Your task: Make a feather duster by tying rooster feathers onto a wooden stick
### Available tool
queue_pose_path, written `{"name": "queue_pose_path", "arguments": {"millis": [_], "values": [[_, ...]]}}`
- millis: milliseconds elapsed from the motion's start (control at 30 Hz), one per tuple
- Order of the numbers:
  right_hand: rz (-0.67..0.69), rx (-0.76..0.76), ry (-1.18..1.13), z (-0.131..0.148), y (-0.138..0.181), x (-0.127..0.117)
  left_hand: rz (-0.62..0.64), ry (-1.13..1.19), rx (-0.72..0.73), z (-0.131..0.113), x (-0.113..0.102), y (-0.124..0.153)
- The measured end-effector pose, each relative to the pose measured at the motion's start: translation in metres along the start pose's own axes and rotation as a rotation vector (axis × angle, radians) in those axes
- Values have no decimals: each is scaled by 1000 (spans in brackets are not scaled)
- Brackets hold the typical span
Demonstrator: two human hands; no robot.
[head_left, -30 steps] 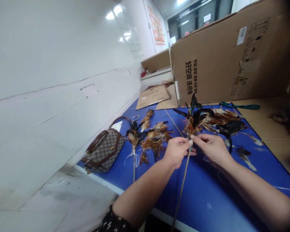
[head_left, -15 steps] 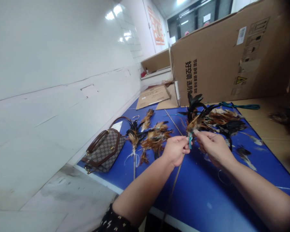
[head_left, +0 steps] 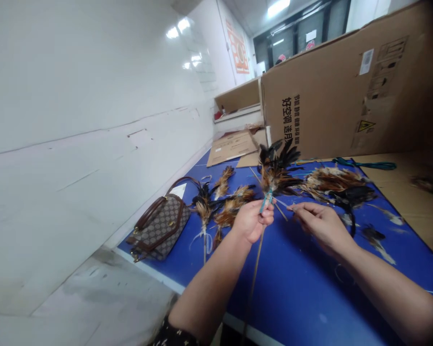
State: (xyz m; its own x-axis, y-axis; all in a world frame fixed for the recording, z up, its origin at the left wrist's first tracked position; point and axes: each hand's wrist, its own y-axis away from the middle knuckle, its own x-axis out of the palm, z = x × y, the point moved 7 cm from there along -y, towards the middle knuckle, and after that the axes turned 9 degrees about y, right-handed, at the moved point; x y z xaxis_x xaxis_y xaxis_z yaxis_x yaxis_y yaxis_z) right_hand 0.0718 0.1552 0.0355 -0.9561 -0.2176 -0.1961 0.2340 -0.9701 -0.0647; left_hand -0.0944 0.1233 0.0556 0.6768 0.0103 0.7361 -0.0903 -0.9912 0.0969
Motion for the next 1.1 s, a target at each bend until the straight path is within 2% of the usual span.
{"name": "queue_pose_path", "arguments": {"millis": [167, 267, 400, 500, 633, 800, 967, 1100], "values": [[40, -32, 121, -2, -19, 7, -81, 38, 96, -48, -25, -5], [-12, -75, 314, 4, -35, 5, -115, 74, 138, -72, -46, -7], [-104, -162, 488, 20, -48, 9, -231, 50, 174, -84, -87, -3], [-86, -259, 496, 37, -53, 29, -232, 50, 157, -81, -105, -1], [-98, -507, 523, 78, -58, 60, -178, 45, 145, -76, -107, -1], [-71, -704, 587, 121, -80, 86, -142, 57, 116, -62, -102, -5], [53, -715, 657, 118, -95, 97, -133, 56, 91, -53, -96, -5], [-54, -719, 654, 112, -91, 87, -108, 43, 42, -48, -87, -3]]}}
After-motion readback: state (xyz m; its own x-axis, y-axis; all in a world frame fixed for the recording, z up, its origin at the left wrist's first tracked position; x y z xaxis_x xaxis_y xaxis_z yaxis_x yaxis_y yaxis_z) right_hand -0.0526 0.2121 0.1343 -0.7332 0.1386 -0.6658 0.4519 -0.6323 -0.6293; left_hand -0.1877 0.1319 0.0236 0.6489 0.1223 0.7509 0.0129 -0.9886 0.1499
